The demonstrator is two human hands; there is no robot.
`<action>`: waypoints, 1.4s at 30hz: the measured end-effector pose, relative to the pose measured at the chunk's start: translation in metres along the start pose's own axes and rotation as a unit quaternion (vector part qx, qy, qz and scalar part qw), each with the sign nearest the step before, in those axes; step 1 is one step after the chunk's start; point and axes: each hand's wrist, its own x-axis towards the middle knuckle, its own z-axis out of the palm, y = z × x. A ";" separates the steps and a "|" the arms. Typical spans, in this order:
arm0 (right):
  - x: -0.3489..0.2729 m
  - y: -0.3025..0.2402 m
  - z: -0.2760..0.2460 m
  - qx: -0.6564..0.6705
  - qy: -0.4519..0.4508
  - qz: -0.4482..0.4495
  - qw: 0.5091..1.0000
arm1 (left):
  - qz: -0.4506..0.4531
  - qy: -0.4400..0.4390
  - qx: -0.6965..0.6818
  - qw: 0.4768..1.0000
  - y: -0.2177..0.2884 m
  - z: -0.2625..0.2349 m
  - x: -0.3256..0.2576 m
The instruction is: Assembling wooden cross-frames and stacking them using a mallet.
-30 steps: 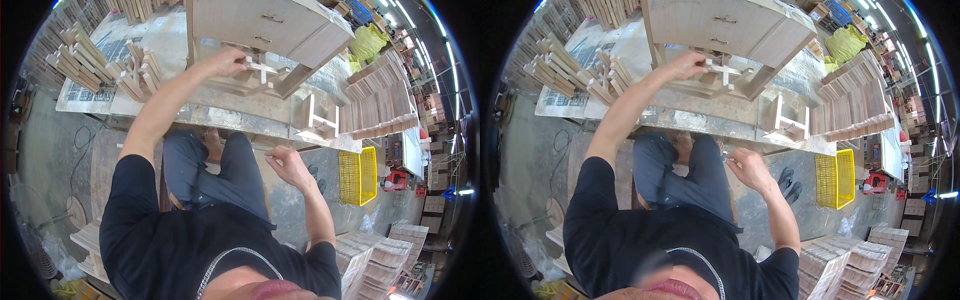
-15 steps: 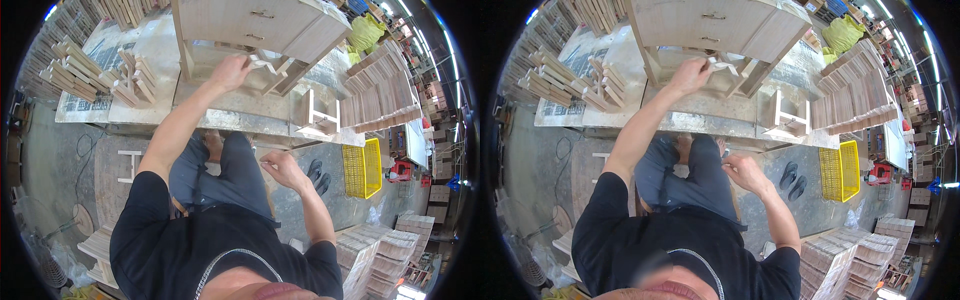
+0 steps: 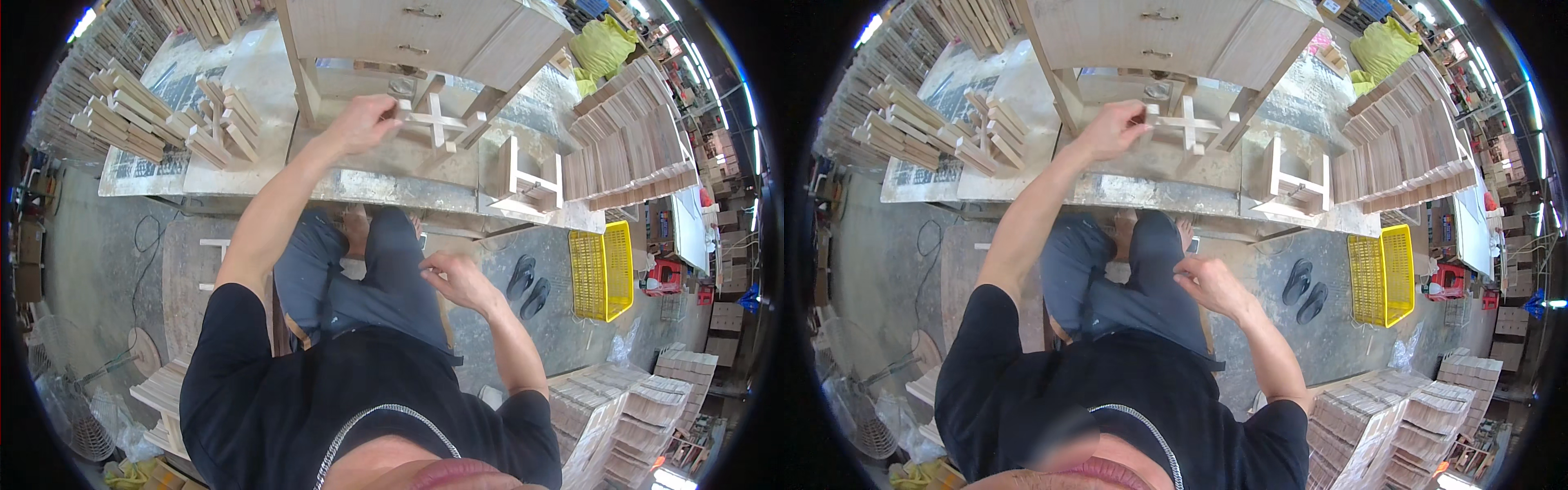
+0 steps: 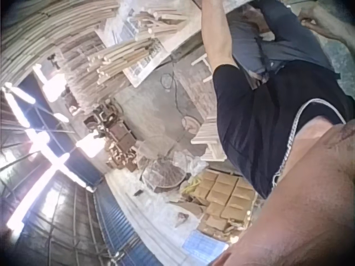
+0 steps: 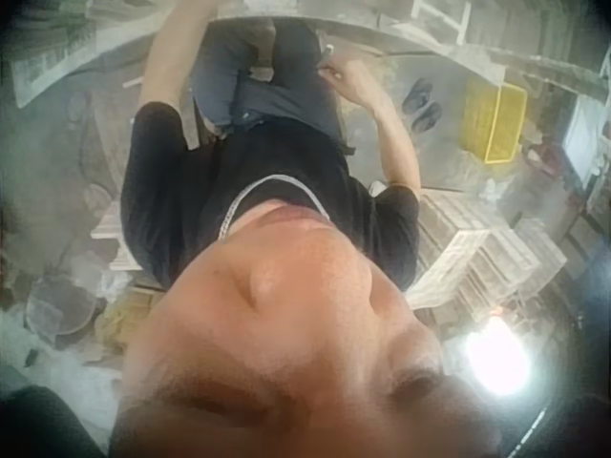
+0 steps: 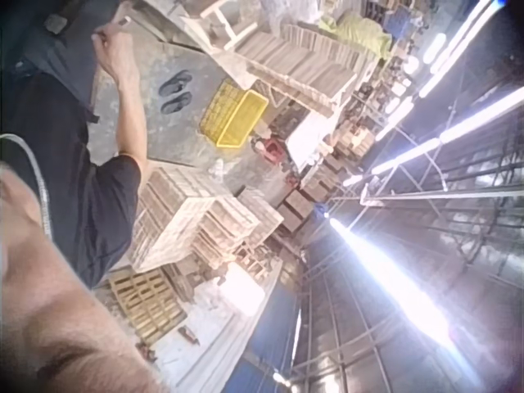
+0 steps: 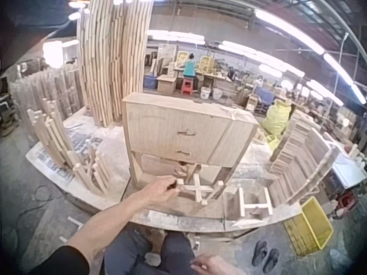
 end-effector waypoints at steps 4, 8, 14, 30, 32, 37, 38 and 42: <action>-0.015 -0.014 -0.014 0.007 -0.001 0.004 1.000 | -0.099 -0.001 -0.330 0.939 0.002 -0.017 -0.043; -0.022 -0.043 -0.066 -0.037 0.222 -0.094 0.970 | -0.202 -0.008 -0.625 0.754 0.016 -0.033 -0.108; 0.029 -0.069 -0.079 -0.096 0.329 -0.187 0.921 | -0.151 0.064 -0.793 0.587 0.038 -0.027 -0.169; 0.119 -0.113 -0.002 -0.073 0.334 -0.310 0.887 | -0.237 0.193 -0.826 0.474 0.070 -0.063 -0.249; 0.125 -0.112 0.011 -0.088 0.279 -0.370 0.882 | -0.211 0.236 -0.843 0.434 0.080 -0.053 -0.247; 0.143 -0.109 -0.001 -0.283 0.129 -0.366 0.877 | -0.189 0.201 -0.892 0.358 0.085 -0.029 -0.250; 0.148 -0.105 -0.003 -0.292 0.151 -0.398 0.856 | -0.203 0.209 -0.887 0.358 0.087 -0.025 -0.250; 0.135 -0.098 0.000 -0.253 0.078 -0.394 0.880 | -0.252 0.236 -0.874 0.342 0.091 -0.008 -0.244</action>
